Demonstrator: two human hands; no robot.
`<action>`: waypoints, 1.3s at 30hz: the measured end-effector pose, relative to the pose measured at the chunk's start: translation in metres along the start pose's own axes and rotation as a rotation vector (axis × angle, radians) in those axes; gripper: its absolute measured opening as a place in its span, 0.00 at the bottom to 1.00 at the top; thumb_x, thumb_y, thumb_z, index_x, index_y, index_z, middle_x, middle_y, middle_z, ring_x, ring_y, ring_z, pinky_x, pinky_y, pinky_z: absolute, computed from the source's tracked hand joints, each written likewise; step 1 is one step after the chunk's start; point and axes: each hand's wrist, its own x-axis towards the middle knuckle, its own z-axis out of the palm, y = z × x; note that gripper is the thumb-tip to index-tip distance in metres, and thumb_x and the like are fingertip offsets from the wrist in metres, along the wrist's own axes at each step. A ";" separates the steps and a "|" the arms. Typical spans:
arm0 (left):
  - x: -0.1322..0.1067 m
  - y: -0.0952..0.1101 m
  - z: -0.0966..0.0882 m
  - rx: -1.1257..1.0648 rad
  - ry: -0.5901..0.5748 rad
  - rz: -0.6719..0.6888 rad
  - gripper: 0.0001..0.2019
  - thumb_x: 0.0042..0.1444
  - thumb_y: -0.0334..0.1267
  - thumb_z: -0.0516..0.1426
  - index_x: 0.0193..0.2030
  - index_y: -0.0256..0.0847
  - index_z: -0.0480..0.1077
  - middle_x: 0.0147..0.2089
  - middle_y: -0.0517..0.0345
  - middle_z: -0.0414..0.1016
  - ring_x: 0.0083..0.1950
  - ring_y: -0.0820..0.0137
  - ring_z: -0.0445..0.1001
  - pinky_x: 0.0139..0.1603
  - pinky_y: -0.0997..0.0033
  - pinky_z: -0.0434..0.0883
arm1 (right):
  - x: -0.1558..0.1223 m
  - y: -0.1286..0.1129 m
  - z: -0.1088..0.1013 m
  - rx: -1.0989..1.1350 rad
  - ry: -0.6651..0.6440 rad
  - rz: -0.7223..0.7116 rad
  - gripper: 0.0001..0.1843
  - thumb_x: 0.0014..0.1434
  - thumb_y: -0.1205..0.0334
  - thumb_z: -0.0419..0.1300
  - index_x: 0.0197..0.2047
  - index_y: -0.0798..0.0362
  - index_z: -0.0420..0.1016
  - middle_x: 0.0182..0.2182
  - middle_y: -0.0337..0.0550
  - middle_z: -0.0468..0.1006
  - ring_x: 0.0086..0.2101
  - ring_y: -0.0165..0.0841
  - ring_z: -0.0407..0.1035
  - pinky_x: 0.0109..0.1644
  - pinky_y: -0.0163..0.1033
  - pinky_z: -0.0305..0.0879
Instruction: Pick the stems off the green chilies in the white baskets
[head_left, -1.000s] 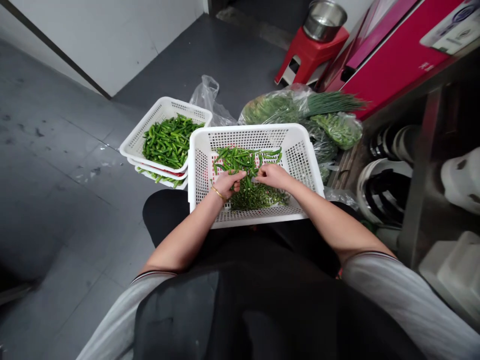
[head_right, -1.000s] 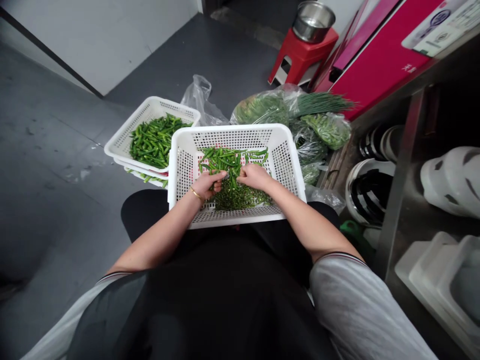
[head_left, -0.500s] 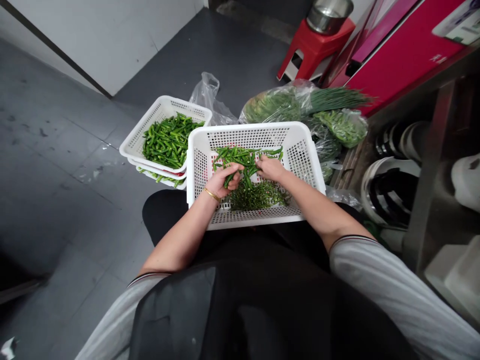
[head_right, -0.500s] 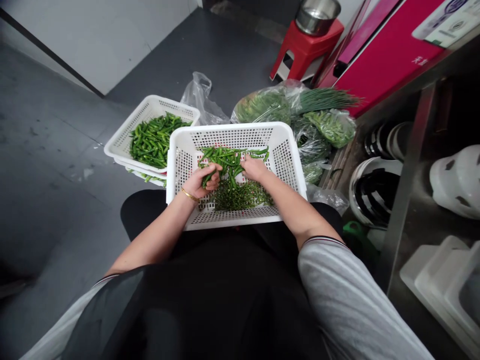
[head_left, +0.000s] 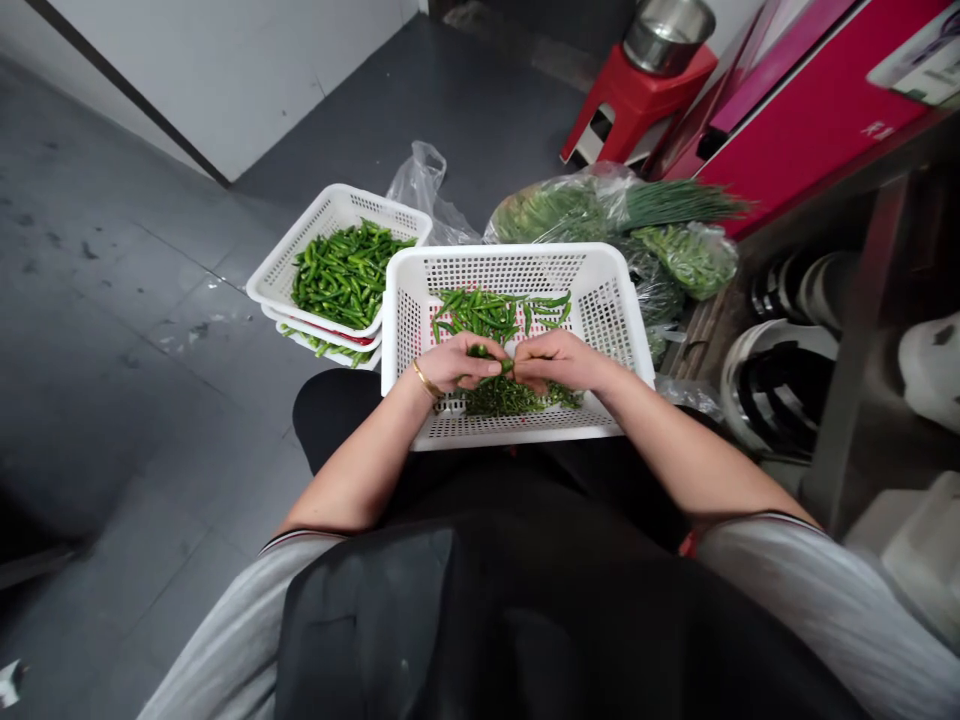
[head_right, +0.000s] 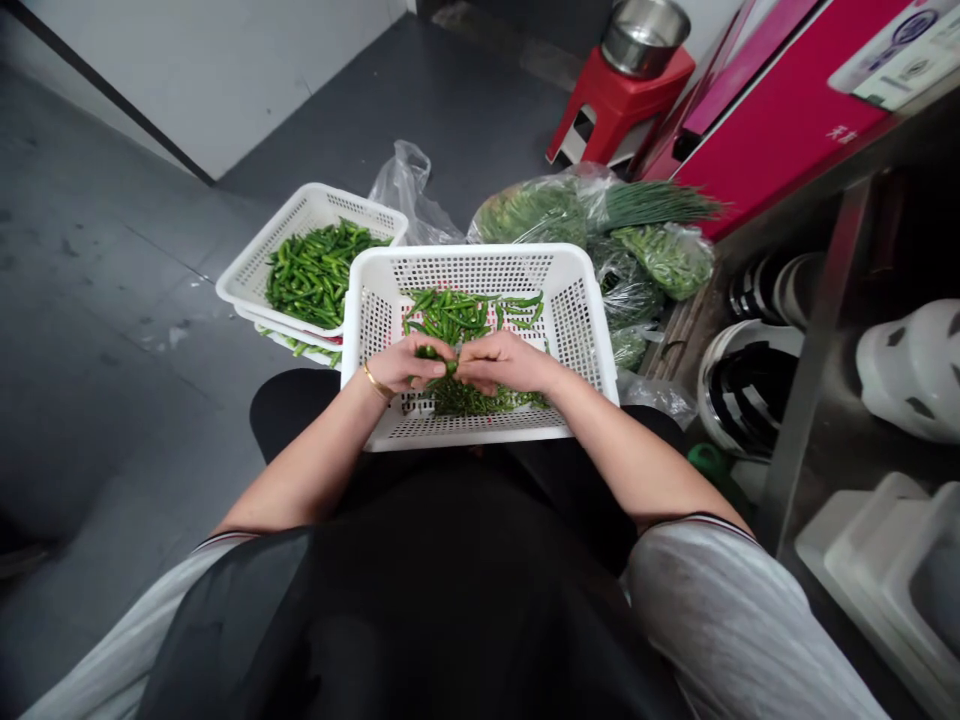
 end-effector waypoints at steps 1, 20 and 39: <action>-0.004 -0.002 0.000 -0.102 -0.022 0.027 0.18 0.37 0.44 0.69 0.31 0.35 0.72 0.18 0.64 0.64 0.14 0.82 0.52 0.15 0.78 0.47 | 0.004 0.007 0.000 0.042 -0.051 0.059 0.26 0.65 0.41 0.47 0.36 0.55 0.73 0.20 0.38 0.73 0.22 0.28 0.66 0.31 0.34 0.63; 0.017 -0.020 0.007 -0.140 0.288 -0.084 0.21 0.36 0.42 0.72 0.24 0.37 0.63 0.13 0.69 0.57 0.12 0.83 0.53 0.12 0.80 0.48 | 0.036 0.018 0.023 -0.119 0.434 0.254 0.14 0.60 0.58 0.55 0.26 0.55 0.72 0.20 0.40 0.73 0.25 0.30 0.69 0.32 0.34 0.66; 0.006 -0.019 0.000 -0.227 0.419 0.051 0.20 0.33 0.38 0.71 0.29 0.36 0.66 0.18 0.67 0.63 0.15 0.82 0.58 0.13 0.81 0.52 | 0.040 0.038 0.010 -0.004 0.284 0.479 0.11 0.57 0.56 0.61 0.33 0.57 0.74 0.22 0.41 0.77 0.22 0.29 0.71 0.28 0.33 0.68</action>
